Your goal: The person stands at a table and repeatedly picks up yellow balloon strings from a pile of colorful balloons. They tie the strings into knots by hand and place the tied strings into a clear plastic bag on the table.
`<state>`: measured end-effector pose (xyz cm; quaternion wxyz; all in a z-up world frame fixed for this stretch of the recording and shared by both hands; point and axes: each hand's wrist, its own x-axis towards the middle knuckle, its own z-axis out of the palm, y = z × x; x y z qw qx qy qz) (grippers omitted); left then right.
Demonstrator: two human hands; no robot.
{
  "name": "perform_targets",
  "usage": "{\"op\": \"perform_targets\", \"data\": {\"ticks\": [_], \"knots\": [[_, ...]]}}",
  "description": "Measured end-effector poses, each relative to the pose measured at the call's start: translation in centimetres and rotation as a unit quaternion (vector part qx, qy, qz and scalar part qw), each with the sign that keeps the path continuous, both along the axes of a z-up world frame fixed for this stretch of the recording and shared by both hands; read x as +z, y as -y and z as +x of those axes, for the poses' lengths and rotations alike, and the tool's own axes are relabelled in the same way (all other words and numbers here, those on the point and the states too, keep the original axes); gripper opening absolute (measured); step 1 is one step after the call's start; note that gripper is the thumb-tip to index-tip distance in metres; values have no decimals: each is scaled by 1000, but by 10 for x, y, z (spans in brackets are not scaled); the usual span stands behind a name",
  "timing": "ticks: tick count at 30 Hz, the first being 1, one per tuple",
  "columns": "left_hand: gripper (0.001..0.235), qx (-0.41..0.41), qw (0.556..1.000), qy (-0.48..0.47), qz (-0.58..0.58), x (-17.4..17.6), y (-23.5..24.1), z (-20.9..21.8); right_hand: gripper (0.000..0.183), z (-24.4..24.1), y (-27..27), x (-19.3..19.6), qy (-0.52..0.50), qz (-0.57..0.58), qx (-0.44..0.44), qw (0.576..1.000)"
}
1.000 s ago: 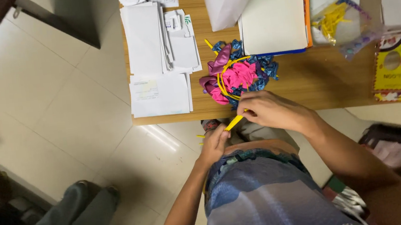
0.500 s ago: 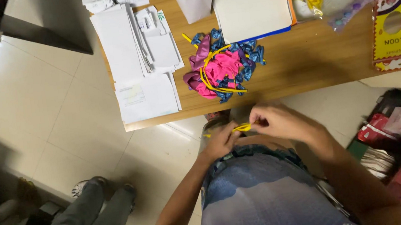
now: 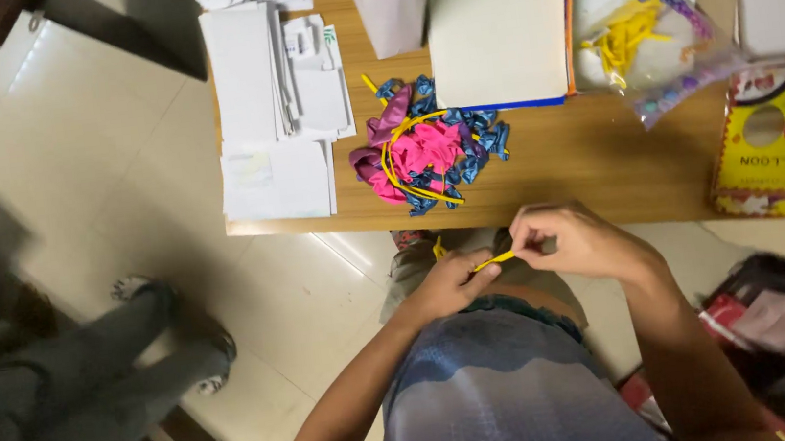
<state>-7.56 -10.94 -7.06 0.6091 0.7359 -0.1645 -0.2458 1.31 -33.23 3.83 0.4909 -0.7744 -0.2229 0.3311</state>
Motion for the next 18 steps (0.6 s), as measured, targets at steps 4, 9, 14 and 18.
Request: {"op": "perform_targets", "data": {"ticks": [4, 9, 14, 18], "knots": [[28, 31, 997, -72, 8, -8, 21, -13, 11, 6, 20, -42, -19, -11, 12, 1000], [25, 136, 988, -56, -52, -35, 15, -37, 10, 13, 3, -103, -100, 50, 33, 993], [34, 264, 925, -234, -138, -85, -25, -71, 18, 18, -39, -172, -92, -42, -54, 993], [33, 315, 892, -278, -164, -78, -65, -70, 22, 18, -69, -235, 48, -71, -110, 990]]}}
